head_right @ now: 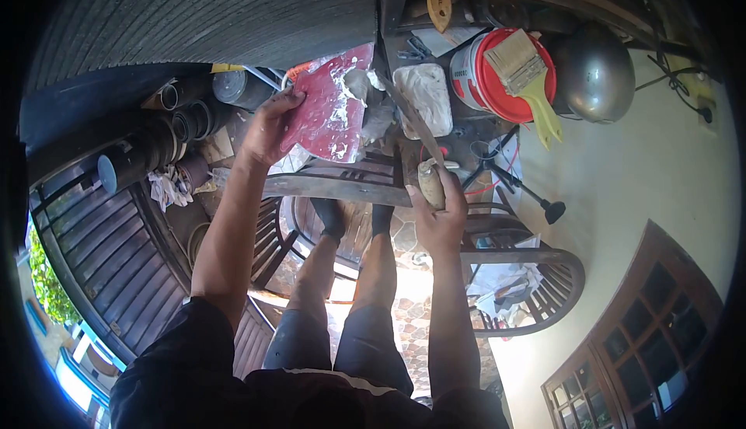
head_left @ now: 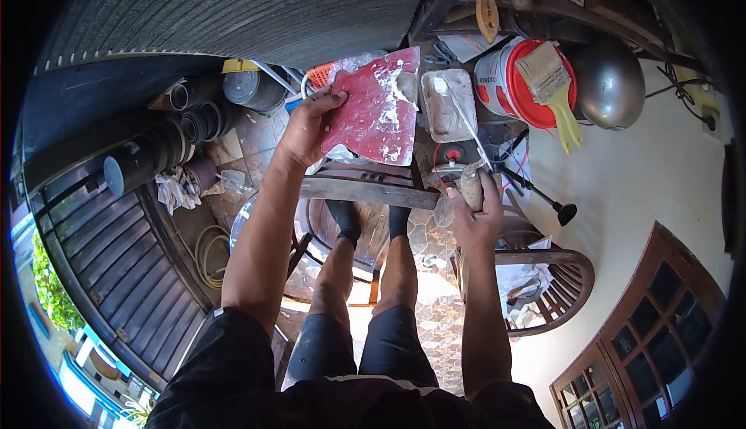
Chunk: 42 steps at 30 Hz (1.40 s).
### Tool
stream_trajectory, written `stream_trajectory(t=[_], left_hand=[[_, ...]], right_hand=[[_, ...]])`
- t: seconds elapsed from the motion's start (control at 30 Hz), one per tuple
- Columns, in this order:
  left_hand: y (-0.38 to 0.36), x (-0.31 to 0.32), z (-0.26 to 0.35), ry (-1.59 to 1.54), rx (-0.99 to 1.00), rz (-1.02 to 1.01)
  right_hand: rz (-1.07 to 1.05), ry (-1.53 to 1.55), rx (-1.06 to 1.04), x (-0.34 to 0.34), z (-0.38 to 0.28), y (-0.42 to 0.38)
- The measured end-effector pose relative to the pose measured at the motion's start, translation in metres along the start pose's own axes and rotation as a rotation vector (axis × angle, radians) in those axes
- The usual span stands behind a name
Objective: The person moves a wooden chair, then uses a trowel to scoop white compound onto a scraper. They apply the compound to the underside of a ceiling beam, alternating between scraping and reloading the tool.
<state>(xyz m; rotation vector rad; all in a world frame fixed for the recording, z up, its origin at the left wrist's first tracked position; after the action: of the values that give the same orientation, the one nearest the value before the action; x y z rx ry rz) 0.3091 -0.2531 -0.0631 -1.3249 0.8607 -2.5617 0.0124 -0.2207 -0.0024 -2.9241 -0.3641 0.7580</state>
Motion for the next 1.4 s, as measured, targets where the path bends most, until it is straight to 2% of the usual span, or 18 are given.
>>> stream_trajectory(t=[0.17, 0.3, 0.47, 0.57, 0.63, 0.77, 0.83, 1.0, 1.07, 1.17, 1.2, 1.23, 1.3, 1.37, 1.4], left_hand=[[-0.014, 0.022, 0.014, -0.074, 0.035, 0.043], [-0.019, 0.021, 0.011, -0.104, -0.032, 0.027], [-0.025, 0.036, 0.015, -0.134, -0.044, -0.008], [-0.029, 0.046, 0.019, -0.169, -0.056, -0.025], [-0.032, 0.056, 0.019, -0.22, -0.096, -0.174], [-0.032, 0.058, 0.017, -0.232, -0.067, -0.11], [-0.032, 0.061, 0.017, -0.216, -0.045, -0.011], [-0.023, 0.059, 0.007, -0.207, -0.068, -0.009], [-0.019, 0.054, 0.003, -0.195, -0.074, -0.005], [-0.018, 0.053, 0.003, -0.209, -0.066, -0.022], [-0.02, 0.051, 0.007, -0.162, 0.004, 0.06], [-0.022, 0.047, 0.013, -0.114, 0.074, 0.141], [-0.026, 0.036, 0.01, -0.053, 0.049, 0.096], [-0.037, 0.043, 0.015, -0.036, 0.145, 0.081], [-0.042, 0.035, 0.011, -0.012, 0.127, 0.093]], right_hand=[[0.067, 0.005, -0.059, 0.001, -0.017, 0.004], [0.124, -0.029, -0.084, -0.004, -0.022, 0.006], [0.169, -0.162, -0.337, -0.004, -0.02, -0.001], [0.195, -0.236, -0.403, -0.004, -0.026, -0.001], [0.189, -0.281, -0.428, -0.004, -0.028, -0.001], [0.155, -0.283, -0.435, -0.008, -0.027, -0.004], [0.154, -0.263, -0.436, -0.012, -0.023, -0.007], [0.201, -0.279, -0.449, -0.027, -0.018, -0.013], [0.122, -0.26, -0.323, -0.031, -0.004, -0.012], [0.133, -0.379, -0.315, -0.039, 0.008, -0.015], [0.132, -0.382, -0.313, -0.042, 0.013, -0.018], [0.084, -0.331, -0.238, -0.042, 0.023, -0.018], [0.043, -0.293, -0.152, -0.043, 0.034, -0.023], [0.048, -0.147, 0.017, -0.045, 0.05, -0.023], [0.039, -0.134, 0.087, -0.044, 0.069, -0.026]])
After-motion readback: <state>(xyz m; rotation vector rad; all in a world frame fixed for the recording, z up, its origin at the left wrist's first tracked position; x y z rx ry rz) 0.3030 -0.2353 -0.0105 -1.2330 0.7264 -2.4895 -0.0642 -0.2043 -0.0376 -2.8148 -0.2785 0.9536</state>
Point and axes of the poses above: each hand's wrist, its own y-axis towards the middle knuckle, its own x-axis out of the palm, z = x × y, the point moved 7 cm from there along y, towards the middle knuckle, and after that the axes turned 3 degrees about -z, right-handed, at the moved point
